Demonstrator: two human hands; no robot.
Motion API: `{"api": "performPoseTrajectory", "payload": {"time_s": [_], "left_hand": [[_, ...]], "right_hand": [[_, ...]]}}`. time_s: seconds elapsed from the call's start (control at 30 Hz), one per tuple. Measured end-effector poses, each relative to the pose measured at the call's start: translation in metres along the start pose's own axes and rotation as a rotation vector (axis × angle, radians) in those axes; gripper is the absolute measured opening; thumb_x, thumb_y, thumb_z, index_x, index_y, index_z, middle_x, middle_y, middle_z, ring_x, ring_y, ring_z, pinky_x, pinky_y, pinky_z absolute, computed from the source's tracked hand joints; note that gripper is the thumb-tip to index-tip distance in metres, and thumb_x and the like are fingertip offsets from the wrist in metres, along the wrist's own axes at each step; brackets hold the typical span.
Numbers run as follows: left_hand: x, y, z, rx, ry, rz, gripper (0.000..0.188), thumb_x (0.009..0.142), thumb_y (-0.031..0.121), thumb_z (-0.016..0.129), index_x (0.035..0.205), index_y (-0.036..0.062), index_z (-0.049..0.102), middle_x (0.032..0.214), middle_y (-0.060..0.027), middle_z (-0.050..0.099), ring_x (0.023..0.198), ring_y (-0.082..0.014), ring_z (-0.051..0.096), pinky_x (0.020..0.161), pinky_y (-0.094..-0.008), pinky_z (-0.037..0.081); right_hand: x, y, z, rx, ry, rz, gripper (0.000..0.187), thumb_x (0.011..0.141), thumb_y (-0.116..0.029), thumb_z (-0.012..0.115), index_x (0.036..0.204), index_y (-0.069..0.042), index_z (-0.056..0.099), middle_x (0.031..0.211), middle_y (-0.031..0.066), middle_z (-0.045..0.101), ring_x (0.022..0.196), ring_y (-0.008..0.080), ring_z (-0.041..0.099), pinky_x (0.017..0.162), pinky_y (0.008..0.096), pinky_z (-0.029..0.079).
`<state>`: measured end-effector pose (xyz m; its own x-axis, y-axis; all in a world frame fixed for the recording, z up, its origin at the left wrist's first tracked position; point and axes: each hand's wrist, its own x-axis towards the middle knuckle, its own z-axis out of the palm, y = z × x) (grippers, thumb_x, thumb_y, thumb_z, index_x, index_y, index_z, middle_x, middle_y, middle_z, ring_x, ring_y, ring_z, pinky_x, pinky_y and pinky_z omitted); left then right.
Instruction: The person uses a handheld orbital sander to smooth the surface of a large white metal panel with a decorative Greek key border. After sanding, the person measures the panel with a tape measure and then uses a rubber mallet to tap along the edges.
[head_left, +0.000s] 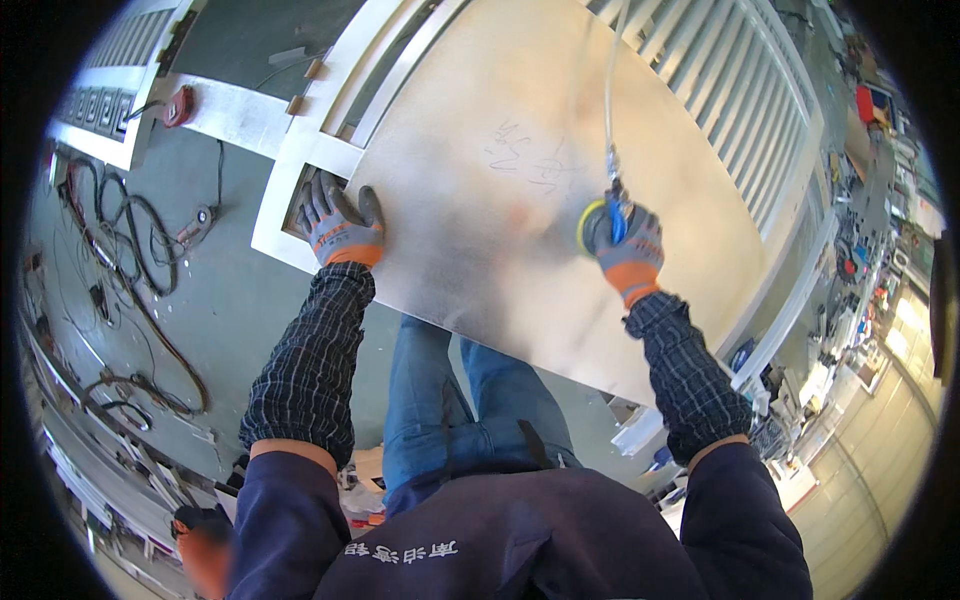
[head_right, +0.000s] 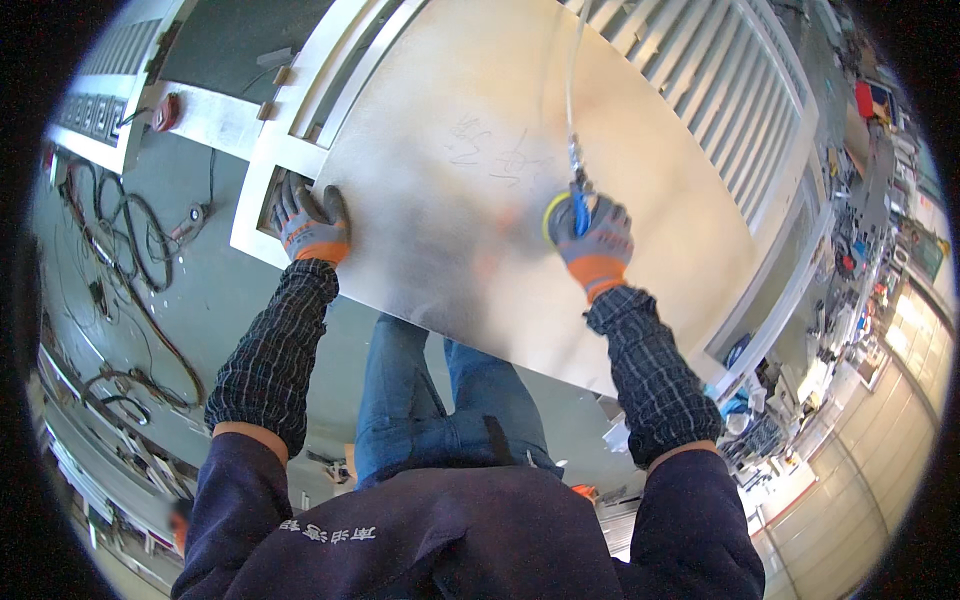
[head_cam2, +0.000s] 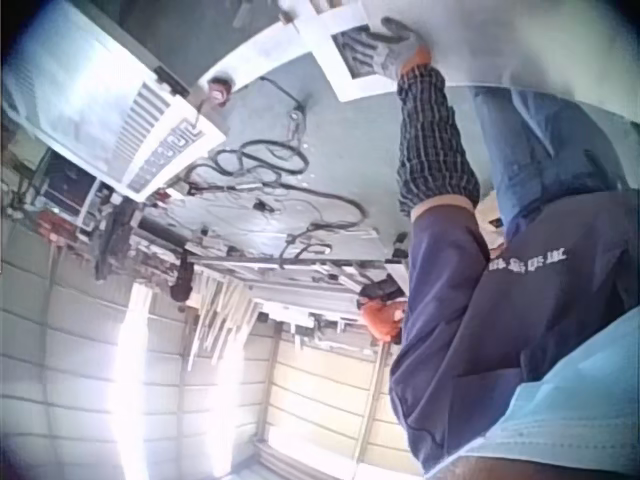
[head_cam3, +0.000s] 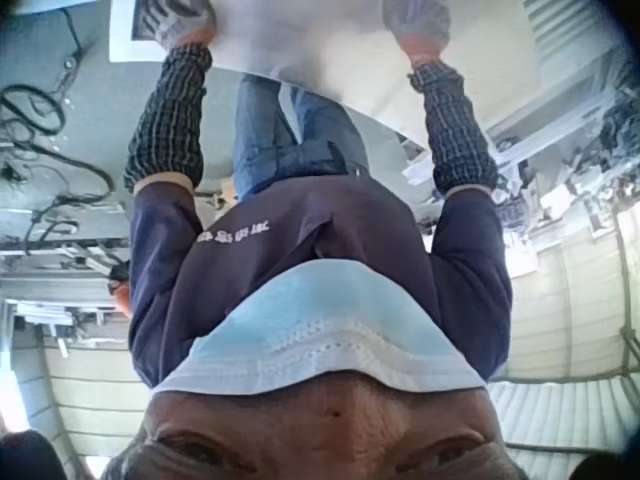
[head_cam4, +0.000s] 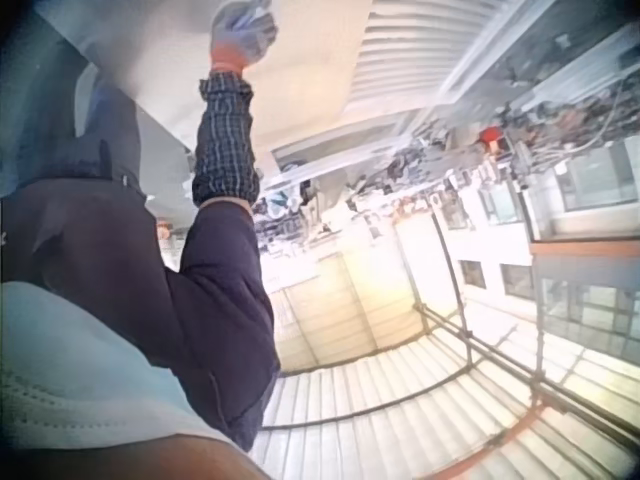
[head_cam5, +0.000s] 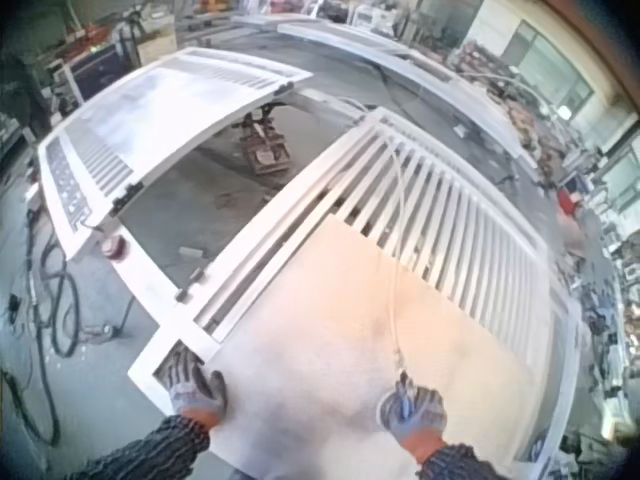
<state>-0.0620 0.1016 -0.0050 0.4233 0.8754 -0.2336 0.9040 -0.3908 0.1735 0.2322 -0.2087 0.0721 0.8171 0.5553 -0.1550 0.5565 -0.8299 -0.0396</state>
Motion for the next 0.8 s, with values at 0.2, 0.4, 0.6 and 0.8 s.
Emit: {"api": "performPoseTrajectory", "payload": {"time_s": [0.2, 0.4, 0.6, 0.8], "left_hand": [[0.0, 0.001, -0.008, 0.048, -0.036, 0.012, 0.085, 0.103, 0.055, 0.05, 0.163, -0.0022, 0.03, 0.168, -0.0247, 0.032, 0.158, -0.041, 0.024, 0.131, -0.0516, 0.015], [0.001, 0.005, -0.013, 0.047, -0.094, 0.004, 0.085, 0.107, 0.059, 0.037, 0.165, -0.0026, 0.026, 0.17, -0.0259, 0.027, 0.159, -0.0421, 0.021, 0.132, -0.0527, 0.014], [-0.003, 0.01, -0.009, 0.015, -0.091, 0.026, 0.086, 0.107, 0.058, 0.036, 0.165, -0.0037, 0.024, 0.172, -0.0246, 0.024, 0.161, -0.0389, 0.017, 0.132, -0.0505, 0.011], [0.0, 0.004, -0.007, 0.047, -0.197, -0.064, 0.089, 0.106, 0.058, 0.04, 0.168, -0.0006, 0.014, 0.175, -0.0201, 0.013, 0.163, -0.033, 0.011, 0.134, -0.0461, 0.007]], "right_hand": [[-0.125, -0.118, -0.009, -0.102, -0.543, -0.396, 0.088, 0.08, -0.06, 0.073, 0.143, -0.001, 0.054, 0.134, 0.0235, 0.059, 0.127, 0.0416, 0.056, 0.105, 0.0529, 0.046], [-0.066, -0.151, -0.005, -0.219, -0.617, -0.281, 0.093, 0.083, -0.063, 0.069, 0.155, -0.007, 0.05, 0.162, 0.0244, 0.044, 0.145, 0.0451, 0.045, 0.117, 0.0565, 0.038], [0.09, -0.121, -0.017, 0.117, 0.048, 0.264, 0.057, 0.088, -0.045, 0.068, 0.128, -0.004, 0.064, 0.119, 0.0194, 0.067, 0.112, 0.0367, 0.065, 0.088, 0.0545, 0.054], [0.085, -0.238, -0.029, 0.09, -0.228, -0.047, 0.061, 0.084, -0.043, 0.074, 0.132, -0.007, 0.06, 0.126, 0.0161, 0.061, 0.113, 0.0333, 0.061, 0.086, 0.0522, 0.057]]}}
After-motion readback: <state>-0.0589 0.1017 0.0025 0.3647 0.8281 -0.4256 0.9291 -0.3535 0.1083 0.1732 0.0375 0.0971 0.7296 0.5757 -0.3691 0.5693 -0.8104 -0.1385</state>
